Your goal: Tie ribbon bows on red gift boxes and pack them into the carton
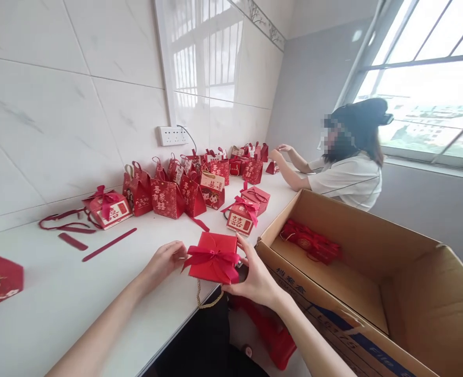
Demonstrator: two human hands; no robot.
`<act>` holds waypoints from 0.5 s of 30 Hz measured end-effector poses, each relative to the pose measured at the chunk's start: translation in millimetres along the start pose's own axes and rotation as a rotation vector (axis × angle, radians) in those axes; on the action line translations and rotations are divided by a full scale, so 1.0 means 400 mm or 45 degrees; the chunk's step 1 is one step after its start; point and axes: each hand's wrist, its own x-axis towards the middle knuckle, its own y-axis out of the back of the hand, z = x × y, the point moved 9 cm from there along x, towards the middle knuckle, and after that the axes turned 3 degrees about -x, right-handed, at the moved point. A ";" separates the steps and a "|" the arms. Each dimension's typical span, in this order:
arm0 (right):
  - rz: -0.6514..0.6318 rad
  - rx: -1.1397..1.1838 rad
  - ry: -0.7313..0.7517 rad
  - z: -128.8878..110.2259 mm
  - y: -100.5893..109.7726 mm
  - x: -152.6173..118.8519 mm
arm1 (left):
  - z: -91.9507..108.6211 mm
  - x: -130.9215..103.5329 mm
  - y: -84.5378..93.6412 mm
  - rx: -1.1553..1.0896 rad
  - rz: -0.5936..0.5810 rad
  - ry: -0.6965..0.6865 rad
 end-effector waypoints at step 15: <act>1.064 -0.439 -0.450 0.035 0.739 -0.324 | 0.000 0.007 0.011 0.050 0.018 0.030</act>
